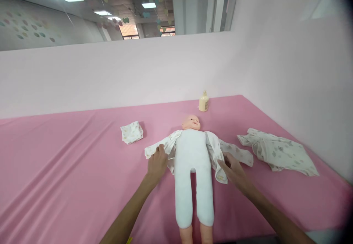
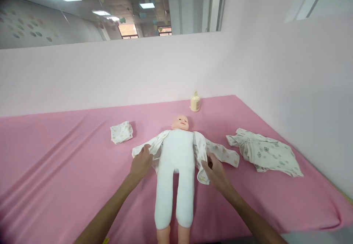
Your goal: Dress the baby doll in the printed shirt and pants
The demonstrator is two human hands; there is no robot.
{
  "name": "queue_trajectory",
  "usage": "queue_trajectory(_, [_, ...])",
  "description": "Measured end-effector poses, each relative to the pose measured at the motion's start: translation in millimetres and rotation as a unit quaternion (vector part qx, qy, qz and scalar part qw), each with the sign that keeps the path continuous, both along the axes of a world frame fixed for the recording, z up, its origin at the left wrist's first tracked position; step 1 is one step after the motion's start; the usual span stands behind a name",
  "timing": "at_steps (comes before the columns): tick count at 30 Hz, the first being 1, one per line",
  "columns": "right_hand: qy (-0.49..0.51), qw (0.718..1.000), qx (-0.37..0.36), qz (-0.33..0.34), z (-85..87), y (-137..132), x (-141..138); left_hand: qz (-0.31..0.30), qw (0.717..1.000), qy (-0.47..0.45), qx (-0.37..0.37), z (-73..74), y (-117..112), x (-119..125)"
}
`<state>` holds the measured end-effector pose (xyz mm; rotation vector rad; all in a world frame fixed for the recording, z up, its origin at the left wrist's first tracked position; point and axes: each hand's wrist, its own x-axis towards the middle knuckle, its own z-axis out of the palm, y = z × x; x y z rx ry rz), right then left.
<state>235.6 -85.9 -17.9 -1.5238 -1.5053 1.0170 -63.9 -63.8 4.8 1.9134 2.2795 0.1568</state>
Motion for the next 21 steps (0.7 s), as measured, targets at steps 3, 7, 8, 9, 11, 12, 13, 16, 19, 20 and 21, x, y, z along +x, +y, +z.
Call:
queue_trajectory(3, [-0.034,0.999,0.0,0.013,-12.0,-1.1,-1.1,-0.01,0.992,-0.126,-0.024,-7.3,-8.6,1.2])
queue_trajectory(7, [-0.013,0.998,-0.004,0.067,-9.7,-6.3,-3.1,-0.044,0.993,-0.095,-0.048,-4.2,-21.8,3.4])
queue_trajectory(8, [0.009,0.997,-0.006,0.079,-3.8,-7.9,-3.7,-0.051,0.995,-0.073,-0.042,0.8,-24.8,3.6])
queue_trajectory(9, [0.032,0.996,-0.006,0.088,3.7,-9.3,-4.6,-0.057,0.996,-0.063,-0.031,7.3,-27.7,3.8])
queue_trajectory(11, [0.061,0.993,0.005,0.097,20.3,-11.0,-7.9,-0.064,0.994,-0.083,-0.007,23.5,-33.3,5.4])
queue_trajectory(12, [0.061,0.993,0.011,0.099,27.8,-10.9,-10.2,-0.063,0.992,-0.109,0.005,32.1,-36.1,7.1])
queue_trajectory(13, [0.051,0.993,0.015,0.102,33.7,-10.0,-12.7,-0.063,0.988,-0.141,0.015,40.3,-38.9,9.3])
queue_trajectory(16, [-0.013,0.993,0.016,0.114,39.9,0.1,-18.3,-0.076,0.972,-0.221,0.011,57.7,-45.6,17.4])
queue_trajectory(19, [-0.081,0.993,0.026,0.079,34.9,23.0,-18.0,-0.11,0.959,-0.26,-0.037,62.1,-43.1,22.4])
queue_trajectory(20, [-0.105,0.993,0.032,0.052,33.1,33.0,-17.5,-0.115,0.957,-0.263,-0.047,61.5,-38.4,23.2])
queue_trajectory(21, [-0.129,0.991,0.036,0.026,31.7,43.5,-17.5,-0.116,0.957,-0.261,-0.048,60.2,-31.7,24.0])
